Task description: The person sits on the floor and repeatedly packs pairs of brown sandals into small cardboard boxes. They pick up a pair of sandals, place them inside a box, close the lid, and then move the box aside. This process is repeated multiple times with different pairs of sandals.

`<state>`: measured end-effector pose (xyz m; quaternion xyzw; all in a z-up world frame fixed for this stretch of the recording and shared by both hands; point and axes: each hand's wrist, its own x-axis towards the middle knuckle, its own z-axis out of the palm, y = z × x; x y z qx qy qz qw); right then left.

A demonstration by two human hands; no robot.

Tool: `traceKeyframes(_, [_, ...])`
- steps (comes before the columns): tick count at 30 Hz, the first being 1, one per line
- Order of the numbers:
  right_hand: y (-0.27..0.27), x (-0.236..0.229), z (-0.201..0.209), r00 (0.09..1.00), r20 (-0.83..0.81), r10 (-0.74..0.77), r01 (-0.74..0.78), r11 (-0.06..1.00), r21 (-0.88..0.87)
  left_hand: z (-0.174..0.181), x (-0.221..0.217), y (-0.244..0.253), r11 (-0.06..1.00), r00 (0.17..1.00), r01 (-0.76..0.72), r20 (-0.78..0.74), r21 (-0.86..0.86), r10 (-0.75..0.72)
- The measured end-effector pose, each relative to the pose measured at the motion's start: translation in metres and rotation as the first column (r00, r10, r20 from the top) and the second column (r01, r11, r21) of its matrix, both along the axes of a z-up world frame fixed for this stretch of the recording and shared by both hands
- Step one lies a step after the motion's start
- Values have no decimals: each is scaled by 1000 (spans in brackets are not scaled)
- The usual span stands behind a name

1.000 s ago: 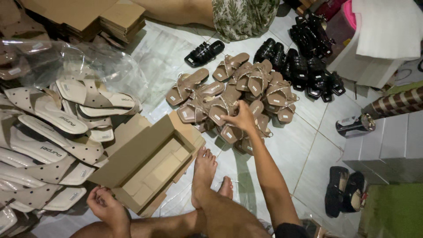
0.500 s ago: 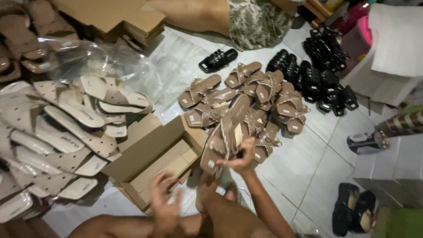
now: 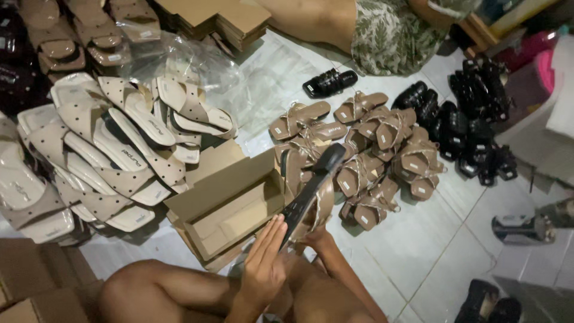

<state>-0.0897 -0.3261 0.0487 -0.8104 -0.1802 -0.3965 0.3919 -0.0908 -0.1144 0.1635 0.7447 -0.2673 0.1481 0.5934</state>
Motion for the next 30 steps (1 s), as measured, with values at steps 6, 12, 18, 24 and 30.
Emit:
traceKeyframes(6, [-1,-5,-10,1000,5,26,-26,999,-45,-14,-3,4,1000,997,-7,70,-11,8])
traceKeyframes(12, [-7,-1,4,999,45,22,-16,991,-132,-32,0,3,944,852,-277,-499,-178,156])
traceKeyframes(18, [-2,3,46,996,-31,-79,69,967,-243,-62,26,14,576,326,-500,-756,-647,-567])
traceKeyframes(24, [-1,1,68,962,6,-274,268,937,-223,-96,17,10,466,239,-557,-670,-687,-703])
traceKeyframes(30, [-12,-7,58,946,23,-324,318,906,-279,-133,8,11,387,228,-646,-650,-658,-725])
